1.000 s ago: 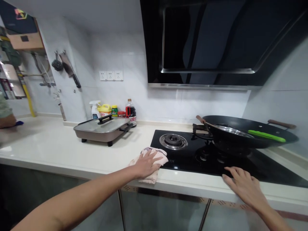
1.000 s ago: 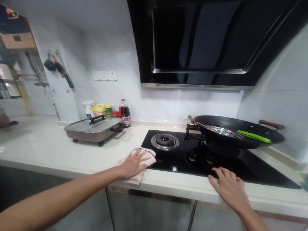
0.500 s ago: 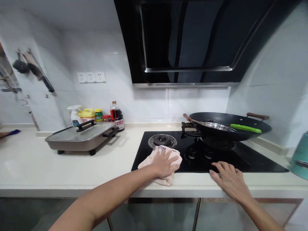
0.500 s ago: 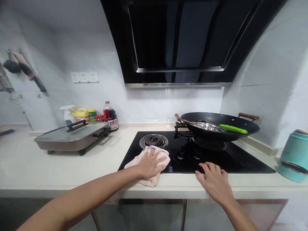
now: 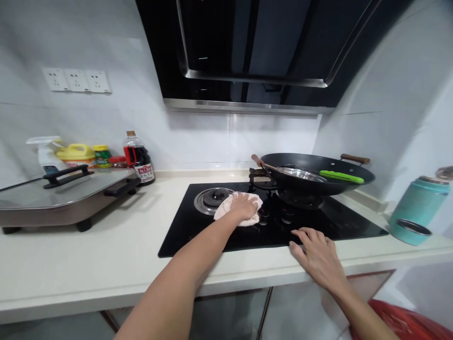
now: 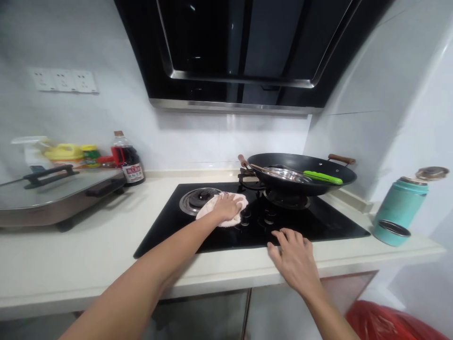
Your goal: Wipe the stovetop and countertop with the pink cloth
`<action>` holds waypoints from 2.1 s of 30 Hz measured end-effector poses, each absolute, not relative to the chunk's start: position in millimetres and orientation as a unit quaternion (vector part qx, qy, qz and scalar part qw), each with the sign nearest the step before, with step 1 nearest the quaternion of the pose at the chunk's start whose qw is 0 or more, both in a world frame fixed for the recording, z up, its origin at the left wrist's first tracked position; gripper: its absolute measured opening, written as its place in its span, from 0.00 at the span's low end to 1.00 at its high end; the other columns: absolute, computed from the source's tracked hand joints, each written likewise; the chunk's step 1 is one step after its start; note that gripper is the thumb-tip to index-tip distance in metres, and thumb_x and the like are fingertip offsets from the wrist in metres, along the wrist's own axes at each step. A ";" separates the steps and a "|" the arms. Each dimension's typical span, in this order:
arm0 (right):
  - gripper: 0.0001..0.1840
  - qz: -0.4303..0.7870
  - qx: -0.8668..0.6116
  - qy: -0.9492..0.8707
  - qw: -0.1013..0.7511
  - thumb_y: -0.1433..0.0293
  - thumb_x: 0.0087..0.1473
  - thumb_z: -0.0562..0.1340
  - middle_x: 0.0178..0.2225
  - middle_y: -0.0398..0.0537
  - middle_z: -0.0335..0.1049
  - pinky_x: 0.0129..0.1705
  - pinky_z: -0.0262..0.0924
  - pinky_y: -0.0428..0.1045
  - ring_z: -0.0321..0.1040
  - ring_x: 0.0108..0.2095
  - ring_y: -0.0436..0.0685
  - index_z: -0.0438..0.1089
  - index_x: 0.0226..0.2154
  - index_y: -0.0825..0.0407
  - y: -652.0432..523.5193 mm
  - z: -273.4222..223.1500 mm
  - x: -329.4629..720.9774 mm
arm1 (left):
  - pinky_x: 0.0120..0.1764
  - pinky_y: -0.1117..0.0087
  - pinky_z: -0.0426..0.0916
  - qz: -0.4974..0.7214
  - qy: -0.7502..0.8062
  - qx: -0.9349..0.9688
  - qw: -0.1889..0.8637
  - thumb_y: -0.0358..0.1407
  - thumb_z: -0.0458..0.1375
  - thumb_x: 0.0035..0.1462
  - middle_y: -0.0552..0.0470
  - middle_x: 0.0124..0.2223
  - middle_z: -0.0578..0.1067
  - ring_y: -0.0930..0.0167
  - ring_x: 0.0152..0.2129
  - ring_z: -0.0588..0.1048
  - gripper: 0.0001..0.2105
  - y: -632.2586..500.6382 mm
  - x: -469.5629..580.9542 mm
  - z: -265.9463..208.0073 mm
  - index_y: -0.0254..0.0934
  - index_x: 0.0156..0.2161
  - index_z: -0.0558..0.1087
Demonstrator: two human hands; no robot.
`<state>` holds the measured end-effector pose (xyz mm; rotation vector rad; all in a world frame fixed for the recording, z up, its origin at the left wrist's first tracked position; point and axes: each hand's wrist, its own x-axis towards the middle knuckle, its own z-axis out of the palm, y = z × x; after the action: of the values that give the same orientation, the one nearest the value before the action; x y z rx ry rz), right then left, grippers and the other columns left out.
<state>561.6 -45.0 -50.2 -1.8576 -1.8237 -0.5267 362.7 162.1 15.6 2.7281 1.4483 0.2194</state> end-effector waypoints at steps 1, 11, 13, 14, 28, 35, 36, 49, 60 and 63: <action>0.24 -0.195 -0.679 -0.666 0.240 0.55 0.68 0.48 0.55 0.53 0.69 0.55 0.57 0.63 0.64 0.55 0.65 0.72 0.53 0.45 -45.1 -49.6 561.2 | 0.68 0.42 0.41 0.071 0.469 0.880 0.018 0.47 0.38 0.70 0.45 0.71 0.62 0.50 0.69 0.53 0.28 169.8 368.1 15.1 0.46 0.70 0.62; 0.19 -0.181 -0.678 -0.662 0.263 0.58 0.66 0.52 0.53 0.49 0.70 0.55 0.57 0.62 0.65 0.54 0.63 0.73 0.52 0.43 -42.5 -45.8 561.9 | 0.66 0.36 0.40 0.065 0.489 0.870 -0.003 0.47 0.40 0.70 0.46 0.70 0.64 0.50 0.68 0.57 0.26 211.5 395.6 18.2 0.50 0.68 0.64; 0.18 -0.168 -0.678 -0.663 0.269 0.59 0.66 0.53 0.53 0.50 0.70 0.56 0.56 0.62 0.64 0.54 0.63 0.72 0.52 0.43 -42.3 -45.3 562.3 | 0.66 0.37 0.42 0.057 0.471 0.880 -0.004 0.46 0.41 0.71 0.49 0.70 0.64 0.52 0.68 0.57 0.24 204.0 388.9 19.8 0.53 0.68 0.63; 0.18 -0.162 -0.680 -0.661 0.272 0.59 0.66 0.53 0.53 0.50 0.70 0.56 0.56 0.63 0.64 0.54 0.63 0.73 0.52 0.43 -42.2 -45.2 562.5 | 0.66 0.37 0.42 0.053 0.461 0.886 -0.005 0.45 0.41 0.71 0.51 0.71 0.63 0.53 0.68 0.57 0.24 197.8 383.7 20.6 0.55 0.68 0.63; 0.23 -0.139 -0.710 -0.640 0.259 0.55 0.68 0.50 0.56 0.52 0.68 0.58 0.55 0.64 0.63 0.56 0.64 0.74 0.53 0.43 -39.6 -46.5 558.5 | 0.68 0.37 0.41 0.043 0.382 0.923 0.016 0.48 0.39 0.72 0.48 0.76 0.53 0.54 0.72 0.48 0.27 29.8 278.7 20.6 0.50 0.72 0.58; 0.29 -0.112 -0.699 -0.648 0.281 0.51 0.69 0.43 0.57 0.50 0.69 0.61 0.53 0.65 0.63 0.58 0.63 0.74 0.51 0.42 -34.8 -51.8 564.9 | 0.68 0.36 0.36 0.026 0.322 0.944 0.068 0.53 0.39 0.71 0.51 0.77 0.49 0.50 0.73 0.43 0.27 -28.9 301.9 13.2 0.57 0.70 0.61; 0.30 -0.094 -0.699 -0.648 0.290 0.52 0.69 0.40 0.58 0.49 0.69 0.61 0.54 0.65 0.63 0.58 0.63 0.74 0.52 0.41 -33.7 -52.2 568.3 | 0.68 0.35 0.34 0.020 0.312 0.947 0.079 0.54 0.39 0.70 0.52 0.77 0.49 0.49 0.73 0.42 0.28 -29.6 316.7 12.5 0.57 0.70 0.61; 0.38 -0.034 -0.731 -0.620 0.282 0.47 0.66 0.37 0.57 0.54 0.71 0.62 0.57 0.64 0.64 0.59 0.69 0.72 0.55 0.46 -16.0 -75.3 602.0 | 0.69 0.40 0.34 0.073 0.316 0.938 0.119 0.58 0.43 0.65 0.50 0.75 0.55 0.52 0.73 0.43 0.32 -26.9 361.6 4.2 0.49 0.69 0.66; 0.36 -0.120 -0.715 -0.640 0.254 0.46 0.64 0.41 0.58 0.52 0.69 0.60 0.59 0.65 0.66 0.56 0.67 0.72 0.56 0.42 -20.8 -80.2 596.4 | 0.67 0.48 0.52 0.154 0.428 0.888 -0.064 0.53 0.51 0.69 0.55 0.72 0.62 0.57 0.69 0.58 0.20 -43.0 130.8 0.0 0.59 0.61 0.73; 0.36 -0.127 -0.717 -0.640 0.245 0.46 0.65 0.41 0.58 0.52 0.69 0.59 0.60 0.65 0.66 0.56 0.68 0.72 0.57 0.44 -22.1 -78.2 594.2 | 0.64 0.50 0.58 0.114 0.491 0.858 -0.096 0.51 0.52 0.69 0.55 0.73 0.60 0.57 0.69 0.59 0.21 -51.2 66.4 2.6 0.60 0.64 0.69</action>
<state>594.2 -22.1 -78.2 -1.9568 -1.7476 -0.3458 66.4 -51.2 2.6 2.8735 1.6458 0.3810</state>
